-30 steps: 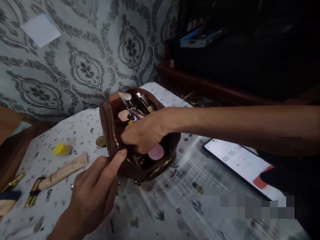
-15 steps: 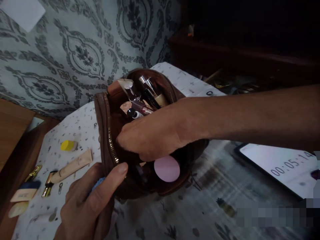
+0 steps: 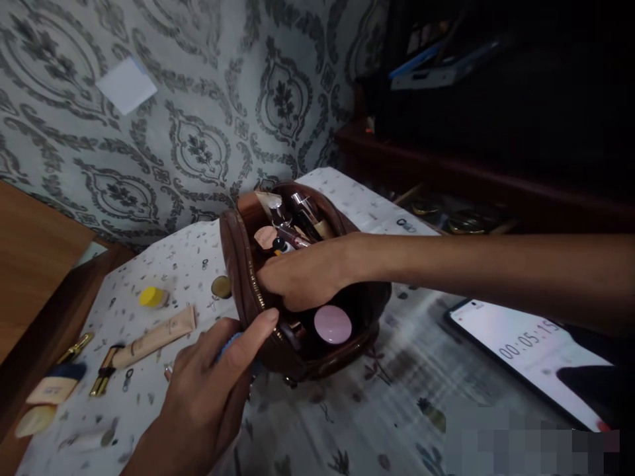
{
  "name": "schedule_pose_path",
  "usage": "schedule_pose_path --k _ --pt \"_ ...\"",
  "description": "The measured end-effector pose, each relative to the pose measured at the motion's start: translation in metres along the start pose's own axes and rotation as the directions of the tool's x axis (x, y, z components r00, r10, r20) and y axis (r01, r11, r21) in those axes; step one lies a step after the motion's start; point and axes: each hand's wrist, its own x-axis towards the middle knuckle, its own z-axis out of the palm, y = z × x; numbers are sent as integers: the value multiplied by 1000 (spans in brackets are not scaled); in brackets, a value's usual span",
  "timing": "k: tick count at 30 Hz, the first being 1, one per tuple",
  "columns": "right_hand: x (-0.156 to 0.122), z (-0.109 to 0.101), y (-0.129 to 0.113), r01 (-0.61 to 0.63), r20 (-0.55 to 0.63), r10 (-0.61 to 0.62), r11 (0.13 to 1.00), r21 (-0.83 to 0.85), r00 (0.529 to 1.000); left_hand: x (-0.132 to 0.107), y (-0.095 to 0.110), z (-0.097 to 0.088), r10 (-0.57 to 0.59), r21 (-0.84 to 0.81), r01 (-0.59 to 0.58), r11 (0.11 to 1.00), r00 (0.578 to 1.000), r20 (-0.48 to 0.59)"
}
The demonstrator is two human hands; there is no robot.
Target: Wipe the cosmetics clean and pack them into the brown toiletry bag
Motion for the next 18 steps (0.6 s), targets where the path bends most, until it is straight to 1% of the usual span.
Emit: schedule_pose_path --k 3,6,11,15,17,18 --pt "1 -5 -2 66 180 -44 991 -119 983 0 0 0 19 17 -19 1000 1000 8" --pt "3 -7 -2 87 248 -42 981 -174 968 0 0 -1 15 4 -16 1000 1000 18" --pt "6 -7 -2 122 283 -59 970 -212 957 0 0 -1 5 -9 -5 1000 1000 16" --pt "6 -8 -4 103 310 -29 969 -227 950 0 0 -2 -22 9 22 1000 999 28" --pt "4 -10 -5 90 300 -27 976 -197 953 -1 0 -3 -21 -3 21 1000 1000 18" --pt "3 -11 -5 75 275 -23 981 -179 961 -3 -1 -4 -31 -10 31 999 999 7"
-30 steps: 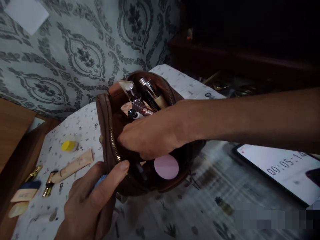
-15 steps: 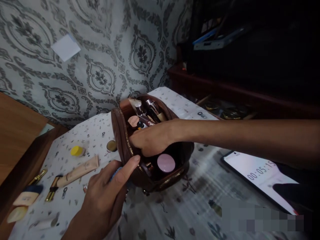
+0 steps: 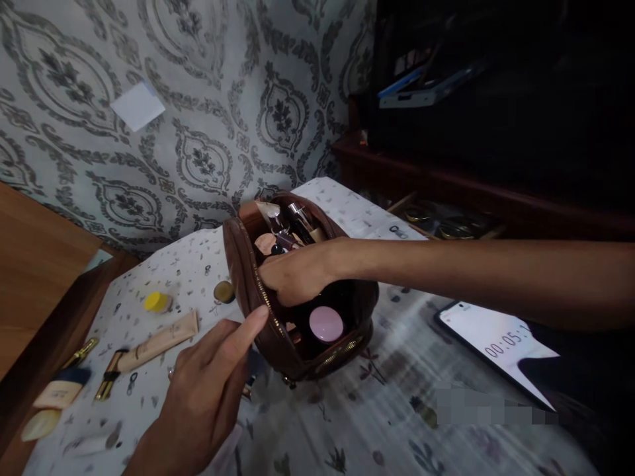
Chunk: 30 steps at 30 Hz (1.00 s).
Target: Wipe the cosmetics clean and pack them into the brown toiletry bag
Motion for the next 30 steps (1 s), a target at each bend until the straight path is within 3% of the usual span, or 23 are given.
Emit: schedule_pose_path --k 2,4,7,10,12,15,19,22,26,28,30 --pt "-3 -2 2 -39 -83 42 998 43 996 -6 -3 -3 -75 -3 74 997 996 -42" --pt "-6 -3 5 -71 -170 81 995 69 982 -15 -7 -5 -219 -8 219 976 971 -93" --pt "-7 -2 13 -31 -262 52 996 83 964 -28 -13 -7 -438 -76 431 899 889 -132" --pt "-10 2 18 45 -324 -9 994 104 946 -40 -21 -7 -572 -123 559 820 812 -118" --pt "-15 4 20 90 -363 -37 987 130 931 -47 -28 -6 -600 -131 588 798 794 -94" --pt "-24 7 18 138 -393 -53 972 191 918 -59 -41 -5 -591 -114 583 805 805 -55" --pt "-35 11 10 110 -441 -1 969 221 898 -69 -51 -3 -616 -82 612 787 788 -26" --pt "-43 17 -5 62 -581 41 986 155 813 -76 -54 -3 -630 -107 623 775 775 -51" --pt "-52 36 -37 130 -777 -36 990 59 628 -90 -62 -4 -670 -155 653 742 735 -109" --pt "-49 51 -54 245 -781 -163 969 -13 603 -99 -66 -4 -689 -187 664 724 713 -131" --pt "-39 70 -70 329 -738 -256 943 -49 625 -108 -67 -1 -686 -214 654 725 715 -137"
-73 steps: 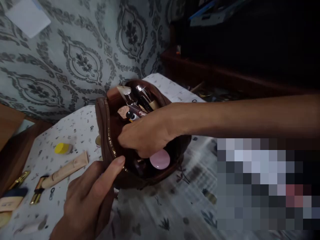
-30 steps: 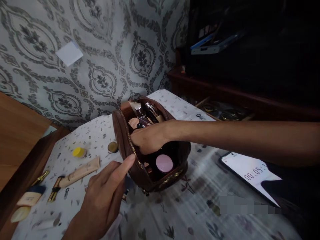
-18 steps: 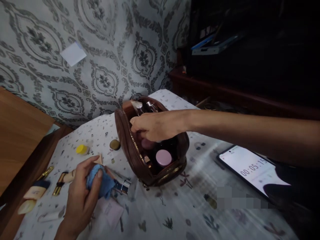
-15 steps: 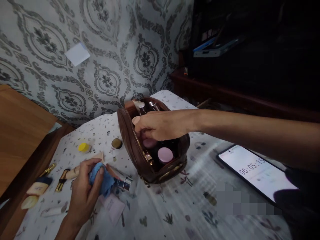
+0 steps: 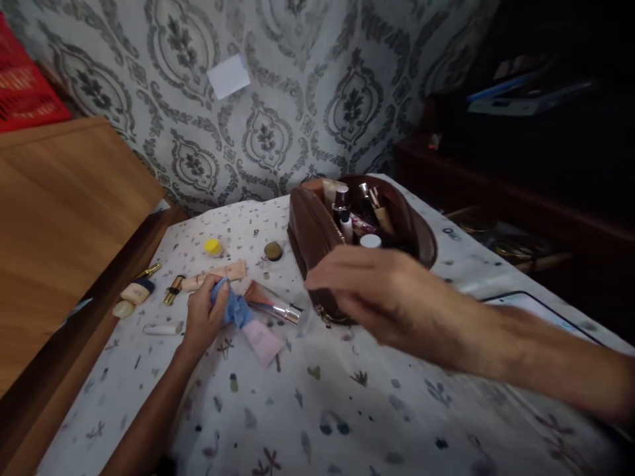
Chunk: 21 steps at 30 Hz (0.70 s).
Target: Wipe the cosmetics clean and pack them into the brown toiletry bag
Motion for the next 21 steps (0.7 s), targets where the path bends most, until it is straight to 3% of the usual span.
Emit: schedule_pose_path --k 4,8,11,17,21 --pt "-6 60 -8 -12 85 9 999 34 996 -18 -6 9 133 2 -133 991 990 51" --pt "-10 116 3 -161 77 169 982 -101 983 -35 -6 20 354 -16 -354 935 935 18" --pt "-11 148 11 -234 86 245 964 -123 966 -40 -6 24 341 -102 -341 934 940 -22" --pt "-5 186 9 -146 -82 124 918 -369 989 -36 -11 24 249 -310 -267 912 964 -96" --pt "1 194 12 -62 -71 29 843 -534 997 -24 -26 10 262 -202 -281 938 958 -118"
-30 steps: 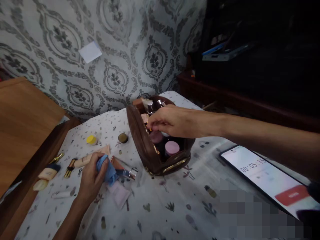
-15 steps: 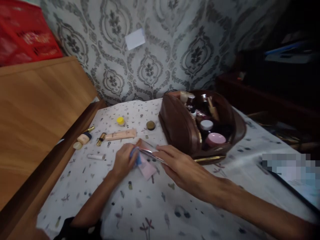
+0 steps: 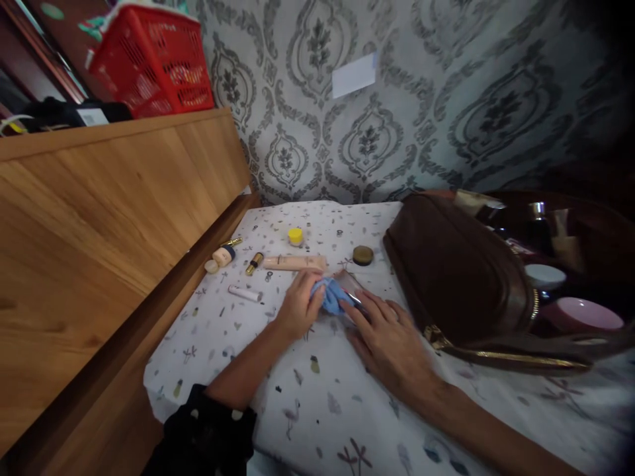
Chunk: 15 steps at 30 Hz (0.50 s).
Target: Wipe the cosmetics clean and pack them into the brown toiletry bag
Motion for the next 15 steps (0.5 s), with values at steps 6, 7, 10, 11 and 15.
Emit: schedule_pose_path --k 6,7,10,11,15 --pt "6 7 12 -48 -14 47 992 -121 999 12 -48 -53 -415 599 422 680 896 -159" --pt "6 8 13 -56 -15 55 989 -135 998 12 -56 -60 -458 629 462 625 870 -184" --pt "5 8 10 -43 -22 40 989 -139 999 7 -74 -70 -563 668 535 517 801 -205" --pt "5 7 8 -31 -31 27 991 -130 999 6 -77 -71 -595 682 546 486 779 -200" --pt "0 -1 2 25 -50 -29 996 -84 998 3 -79 -70 -660 721 551 420 731 -174"
